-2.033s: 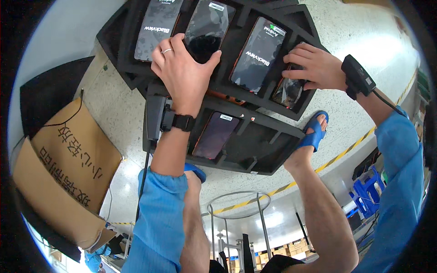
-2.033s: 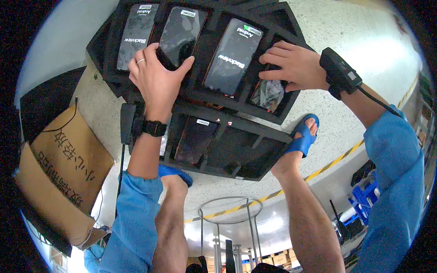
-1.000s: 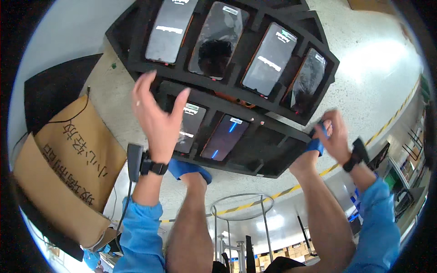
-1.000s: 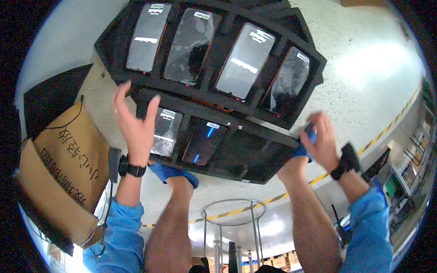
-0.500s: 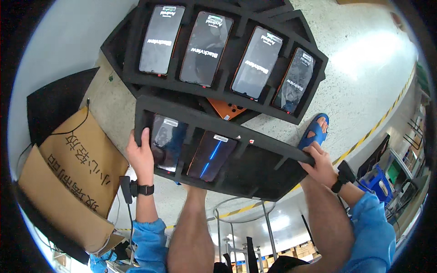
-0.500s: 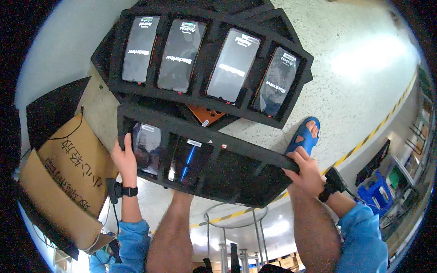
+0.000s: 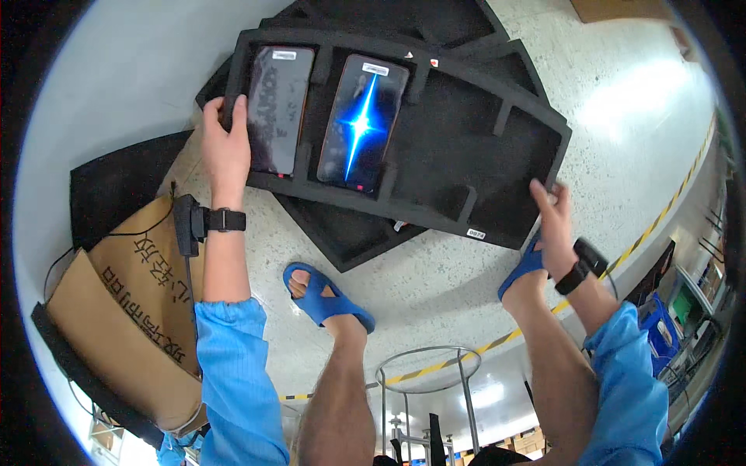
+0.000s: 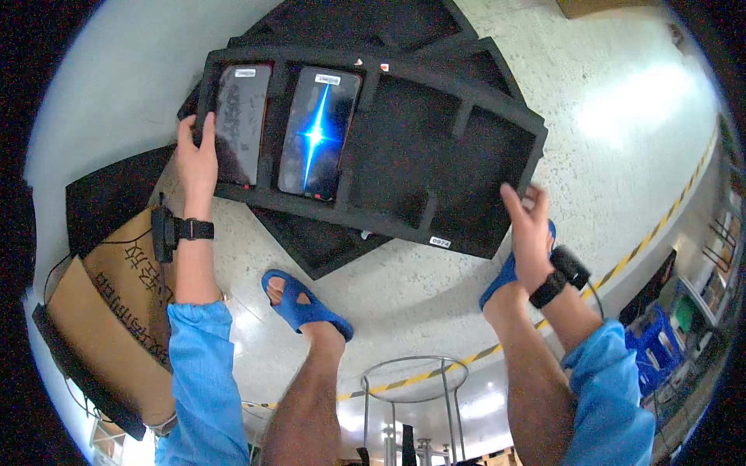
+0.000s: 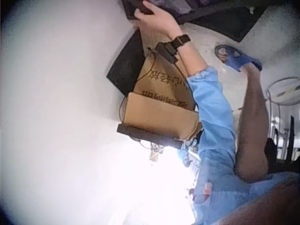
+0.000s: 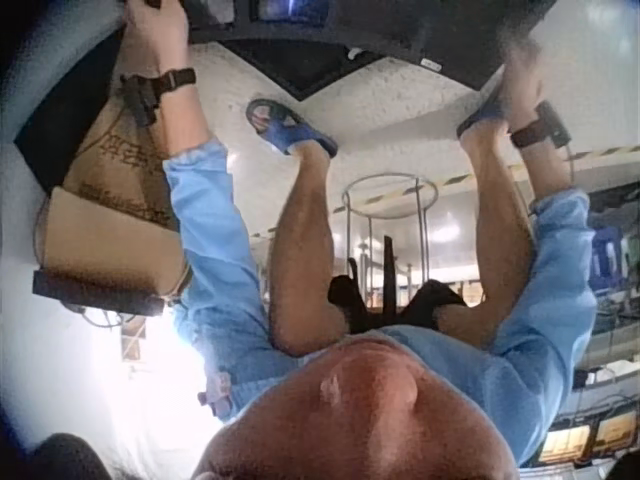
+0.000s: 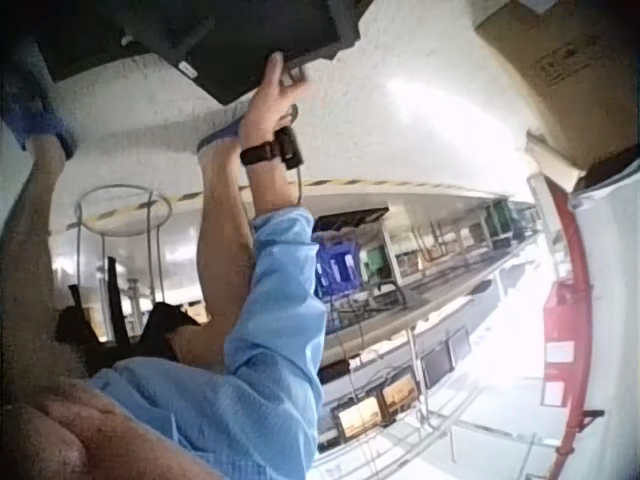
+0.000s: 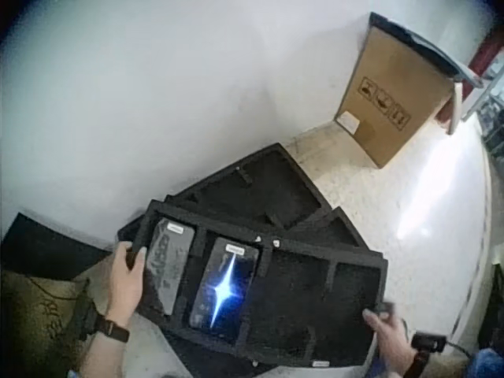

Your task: Inspecting and testing multiple smartphones at an assembly line workstation.

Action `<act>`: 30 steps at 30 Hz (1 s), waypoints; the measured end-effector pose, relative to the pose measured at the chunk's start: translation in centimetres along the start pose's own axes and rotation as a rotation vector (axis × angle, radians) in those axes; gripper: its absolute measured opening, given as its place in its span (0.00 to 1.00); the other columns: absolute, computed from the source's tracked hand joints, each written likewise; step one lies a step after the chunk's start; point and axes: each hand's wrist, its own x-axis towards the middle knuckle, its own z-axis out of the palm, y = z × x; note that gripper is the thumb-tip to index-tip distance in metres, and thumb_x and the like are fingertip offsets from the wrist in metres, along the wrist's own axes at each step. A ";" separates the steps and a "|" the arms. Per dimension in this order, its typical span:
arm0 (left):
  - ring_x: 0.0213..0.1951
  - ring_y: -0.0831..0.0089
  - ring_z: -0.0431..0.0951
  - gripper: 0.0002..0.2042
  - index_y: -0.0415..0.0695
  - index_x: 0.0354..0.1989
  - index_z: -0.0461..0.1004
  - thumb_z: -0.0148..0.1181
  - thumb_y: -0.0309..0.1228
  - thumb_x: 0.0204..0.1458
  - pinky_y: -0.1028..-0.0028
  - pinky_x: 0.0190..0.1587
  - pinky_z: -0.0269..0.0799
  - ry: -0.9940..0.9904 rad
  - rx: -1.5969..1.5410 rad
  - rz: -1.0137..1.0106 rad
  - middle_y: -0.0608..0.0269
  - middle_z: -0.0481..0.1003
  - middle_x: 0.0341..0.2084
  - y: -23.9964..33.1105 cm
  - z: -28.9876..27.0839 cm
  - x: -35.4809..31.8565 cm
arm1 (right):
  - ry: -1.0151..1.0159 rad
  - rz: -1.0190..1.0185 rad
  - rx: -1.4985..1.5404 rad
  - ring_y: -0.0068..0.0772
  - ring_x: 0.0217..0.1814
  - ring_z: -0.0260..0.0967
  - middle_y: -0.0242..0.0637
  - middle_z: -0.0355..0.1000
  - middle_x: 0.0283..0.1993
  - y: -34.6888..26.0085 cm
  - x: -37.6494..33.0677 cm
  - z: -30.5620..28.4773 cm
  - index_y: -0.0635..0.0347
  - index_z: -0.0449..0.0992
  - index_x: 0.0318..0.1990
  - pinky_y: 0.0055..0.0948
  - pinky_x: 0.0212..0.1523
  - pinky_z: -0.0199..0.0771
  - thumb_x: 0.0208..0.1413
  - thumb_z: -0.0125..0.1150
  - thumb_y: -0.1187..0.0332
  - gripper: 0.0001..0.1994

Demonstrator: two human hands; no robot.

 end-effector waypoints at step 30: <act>0.63 0.61 0.68 0.32 0.43 0.69 0.60 0.51 0.52 0.64 0.63 0.64 0.64 -0.259 -1.189 -0.740 0.59 0.66 0.65 0.5 -1.9 -8.9 | -0.024 -0.957 -0.665 0.52 0.63 0.61 0.52 0.61 0.64 1.0 -6.8 18.6 0.65 0.65 0.63 0.44 0.59 0.66 0.51 0.66 0.66 0.31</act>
